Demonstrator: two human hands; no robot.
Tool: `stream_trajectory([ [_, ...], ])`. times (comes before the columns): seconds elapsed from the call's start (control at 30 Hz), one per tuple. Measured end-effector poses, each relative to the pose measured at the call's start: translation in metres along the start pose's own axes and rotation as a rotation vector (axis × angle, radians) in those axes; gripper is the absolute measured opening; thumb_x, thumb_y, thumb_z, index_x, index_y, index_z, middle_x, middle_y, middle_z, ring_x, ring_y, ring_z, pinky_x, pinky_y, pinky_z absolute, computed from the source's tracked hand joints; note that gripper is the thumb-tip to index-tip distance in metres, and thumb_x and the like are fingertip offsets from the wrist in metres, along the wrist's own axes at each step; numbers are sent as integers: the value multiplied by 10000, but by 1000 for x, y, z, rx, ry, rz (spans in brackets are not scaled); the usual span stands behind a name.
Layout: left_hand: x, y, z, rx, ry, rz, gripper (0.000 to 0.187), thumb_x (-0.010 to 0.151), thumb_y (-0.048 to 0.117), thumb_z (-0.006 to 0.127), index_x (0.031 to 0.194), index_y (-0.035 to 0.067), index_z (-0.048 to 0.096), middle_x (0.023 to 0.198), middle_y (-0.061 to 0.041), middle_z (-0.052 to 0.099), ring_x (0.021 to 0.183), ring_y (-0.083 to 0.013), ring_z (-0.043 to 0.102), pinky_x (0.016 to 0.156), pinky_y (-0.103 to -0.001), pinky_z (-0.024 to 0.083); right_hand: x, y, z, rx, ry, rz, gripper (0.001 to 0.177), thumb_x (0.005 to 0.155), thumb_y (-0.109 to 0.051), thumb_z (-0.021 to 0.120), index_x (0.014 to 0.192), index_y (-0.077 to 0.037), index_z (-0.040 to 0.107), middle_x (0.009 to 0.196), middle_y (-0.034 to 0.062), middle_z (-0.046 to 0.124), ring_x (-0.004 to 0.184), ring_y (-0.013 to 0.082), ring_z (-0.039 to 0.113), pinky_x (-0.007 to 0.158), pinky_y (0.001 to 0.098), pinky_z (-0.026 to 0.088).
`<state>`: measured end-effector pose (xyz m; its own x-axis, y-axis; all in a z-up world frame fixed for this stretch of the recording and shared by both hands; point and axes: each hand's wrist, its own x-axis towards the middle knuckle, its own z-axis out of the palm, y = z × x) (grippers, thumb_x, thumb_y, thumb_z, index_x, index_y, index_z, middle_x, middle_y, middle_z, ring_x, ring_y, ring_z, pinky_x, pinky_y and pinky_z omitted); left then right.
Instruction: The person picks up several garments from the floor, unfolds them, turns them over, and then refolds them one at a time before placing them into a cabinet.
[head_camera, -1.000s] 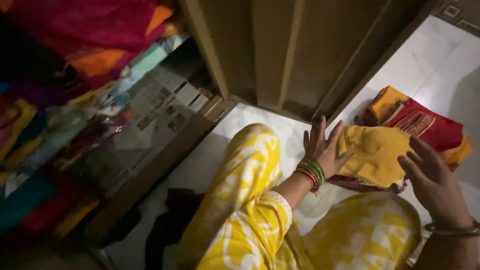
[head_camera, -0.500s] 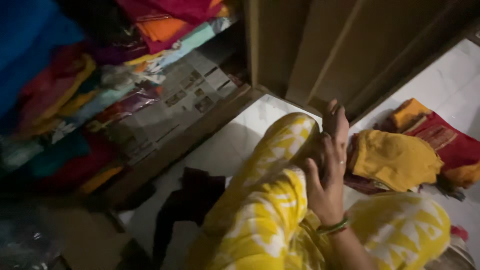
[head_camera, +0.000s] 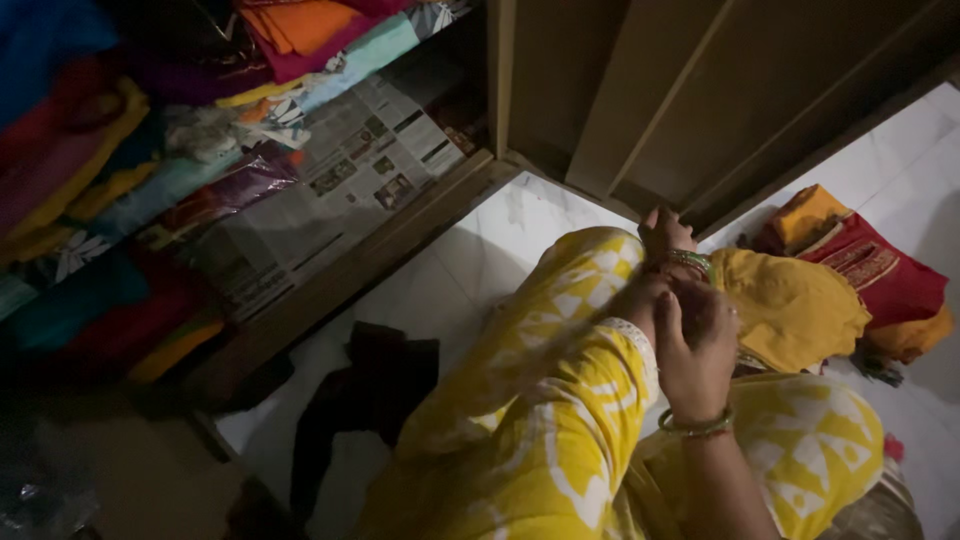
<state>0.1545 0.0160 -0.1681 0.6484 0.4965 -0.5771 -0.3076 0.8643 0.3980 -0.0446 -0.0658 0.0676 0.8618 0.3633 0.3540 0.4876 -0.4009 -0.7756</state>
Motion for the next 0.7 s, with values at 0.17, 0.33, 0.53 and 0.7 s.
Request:
stream_trajectory([
  [0.17, -2, -8, -4, 16, 25, -8, 458, 1038, 253, 577, 1474, 163, 470, 1428, -166, 584, 1281, -323, 556, 1055, -420, 460, 1, 32, -10, 138, -128, 512, 262, 1044, -233, 700, 1056, 23, 644, 840, 181, 645, 705, 238, 573, 649, 390, 463],
  [0.33, -5, -23, -6, 47, 49, -24, 453, 1027, 241, 592, 1459, 166, 478, 1403, -162, 595, 1243, -316, 567, 1016, -410, 470, 10, 51, -8, 38, -14, 95, 299, 1061, -243, 726, 1003, 43, 662, 909, 147, 698, 816, 186, 639, 752, 337, 520],
  [0.53, 6, -50, 9, 40, 48, 0, 448, 1014, 227, 609, 1442, 169, 487, 1372, -157, 607, 1198, -308, 581, 969, -398, 482, 21, 52, -14, 5, -85, 334, 314, 968, -275, 752, 971, 27, 669, 804, 110, 709, 690, 157, 636, 644, 320, 513],
  [0.7, 11, -71, 11, 25, 53, 8, 445, 1003, 215, 623, 1427, 172, 495, 1347, -153, 617, 1160, -301, 593, 930, -387, 492, 12, 57, -15, -66, -139, 326, 327, 951, -282, 756, 922, 38, 692, 775, 150, 718, 692, 203, 656, 660, 344, 517],
])
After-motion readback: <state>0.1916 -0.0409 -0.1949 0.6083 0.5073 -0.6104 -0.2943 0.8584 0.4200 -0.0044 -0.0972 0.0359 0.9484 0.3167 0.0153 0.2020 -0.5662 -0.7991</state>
